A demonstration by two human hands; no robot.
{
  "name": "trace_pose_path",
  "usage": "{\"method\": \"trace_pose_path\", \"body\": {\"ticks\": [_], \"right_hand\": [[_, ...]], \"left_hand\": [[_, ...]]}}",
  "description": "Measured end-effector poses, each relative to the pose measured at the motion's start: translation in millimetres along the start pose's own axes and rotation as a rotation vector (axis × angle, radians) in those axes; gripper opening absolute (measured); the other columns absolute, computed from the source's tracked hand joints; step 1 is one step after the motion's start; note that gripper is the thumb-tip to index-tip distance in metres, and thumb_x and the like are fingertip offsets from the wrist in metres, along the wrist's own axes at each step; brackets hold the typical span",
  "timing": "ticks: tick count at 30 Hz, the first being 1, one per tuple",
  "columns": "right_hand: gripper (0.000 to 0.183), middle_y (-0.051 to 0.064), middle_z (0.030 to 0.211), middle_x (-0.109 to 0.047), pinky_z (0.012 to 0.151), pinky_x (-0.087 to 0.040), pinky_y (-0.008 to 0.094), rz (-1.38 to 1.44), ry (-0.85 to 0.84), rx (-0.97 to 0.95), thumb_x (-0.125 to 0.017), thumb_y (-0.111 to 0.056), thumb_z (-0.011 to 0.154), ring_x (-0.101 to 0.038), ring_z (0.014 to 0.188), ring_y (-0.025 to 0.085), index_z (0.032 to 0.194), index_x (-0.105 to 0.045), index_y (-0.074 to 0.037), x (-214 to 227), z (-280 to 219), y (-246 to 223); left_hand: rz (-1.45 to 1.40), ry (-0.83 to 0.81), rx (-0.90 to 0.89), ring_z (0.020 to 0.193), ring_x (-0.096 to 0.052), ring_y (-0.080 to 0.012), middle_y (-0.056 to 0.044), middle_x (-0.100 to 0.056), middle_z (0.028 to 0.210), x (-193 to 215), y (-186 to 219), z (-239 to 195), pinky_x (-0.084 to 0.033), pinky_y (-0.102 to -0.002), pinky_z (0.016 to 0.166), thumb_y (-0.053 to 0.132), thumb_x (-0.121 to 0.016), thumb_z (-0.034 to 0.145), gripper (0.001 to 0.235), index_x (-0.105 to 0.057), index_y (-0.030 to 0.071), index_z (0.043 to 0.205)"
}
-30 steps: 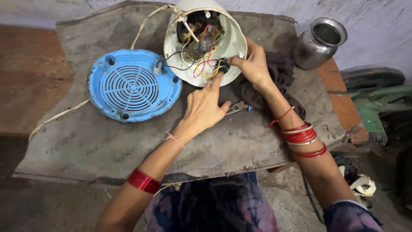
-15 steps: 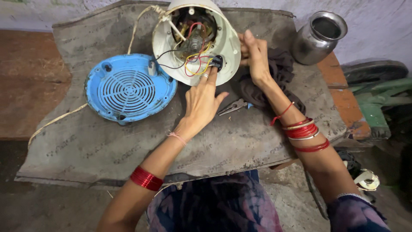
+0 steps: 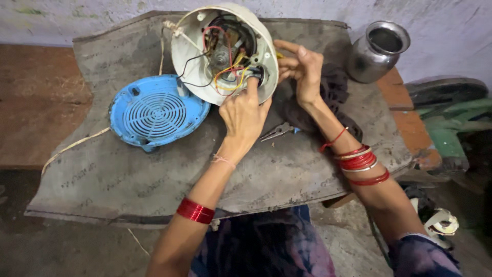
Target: The person manipulates internal components and wires of a mixer grinder using pliers and by hand.
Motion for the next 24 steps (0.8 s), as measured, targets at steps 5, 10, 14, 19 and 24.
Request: {"method": "trace_pose_path", "body": {"ticks": [5,10,14,19,24], "right_hand": [[0.079,0.022,0.106,-0.076,0.066,-0.054,0.028,-0.013,-0.020,-0.030,-0.046,-0.057,0.103,-0.068,0.078,0.019,0.137,-0.061,0.013,-5.1,3.0,-2.3],[0.080,0.018,0.112,-0.076,0.072,-0.058,0.029,0.012,-0.007,-0.164,-0.051,-0.061,0.100,-0.073,0.090,0.019,0.132,-0.065,0.010,-5.3,6.8,6.2],[0.067,0.015,0.114,-0.073,0.079,-0.061,0.031,-0.034,-0.047,-0.129,-0.068,-0.047,0.097,-0.071,0.095,0.017,0.133,-0.064,0.009,-10.1,1.4,3.5],[0.055,0.012,0.108,-0.074,0.078,-0.060,0.031,-0.014,-0.013,-0.158,-0.075,-0.034,0.095,-0.071,0.089,0.016,0.128,-0.067,0.009,-4.5,0.2,7.9],[0.043,0.008,0.095,-0.073,0.075,-0.059,0.028,0.018,0.086,-0.235,-0.072,-0.031,0.094,-0.069,0.080,0.013,0.117,-0.072,0.006,8.7,-0.4,17.6]], "left_hand": [[-0.069,0.113,-0.036,0.065,-0.069,-0.0369,-0.012,-0.073,0.075,7.9,-4.9,3.2,-0.052,-0.050,0.062,0.025,-0.081,0.086,0.032,-0.065,0.007,0.106],[-0.171,0.193,0.000,0.069,-0.071,-0.0318,-0.005,-0.076,0.083,12.5,-8.2,2.1,-0.053,-0.046,0.063,0.025,-0.083,0.082,0.031,-0.068,0.011,0.105],[-0.172,0.188,0.061,0.070,-0.072,-0.0321,-0.004,-0.075,0.081,15.2,-7.6,1.9,-0.052,-0.046,0.062,0.026,-0.087,0.080,0.030,-0.069,0.012,0.100],[-0.177,0.132,0.066,0.078,-0.071,-0.0347,-0.010,-0.072,0.099,20.7,-4.1,-5.0,-0.054,-0.046,0.066,0.030,-0.090,0.073,0.042,-0.071,0.011,0.106],[-0.134,0.051,-0.022,0.082,-0.070,-0.0359,-0.013,-0.070,0.109,15.4,-0.2,-13.0,-0.055,-0.046,0.069,0.027,-0.090,0.073,0.050,-0.072,0.007,0.115]]}}
Point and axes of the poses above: each hand's wrist, its own z-axis towards the middle knuckle, its own x-axis out of the back of the hand, y = z × x, the point moved 7 cm from there along z, towards the middle knuckle
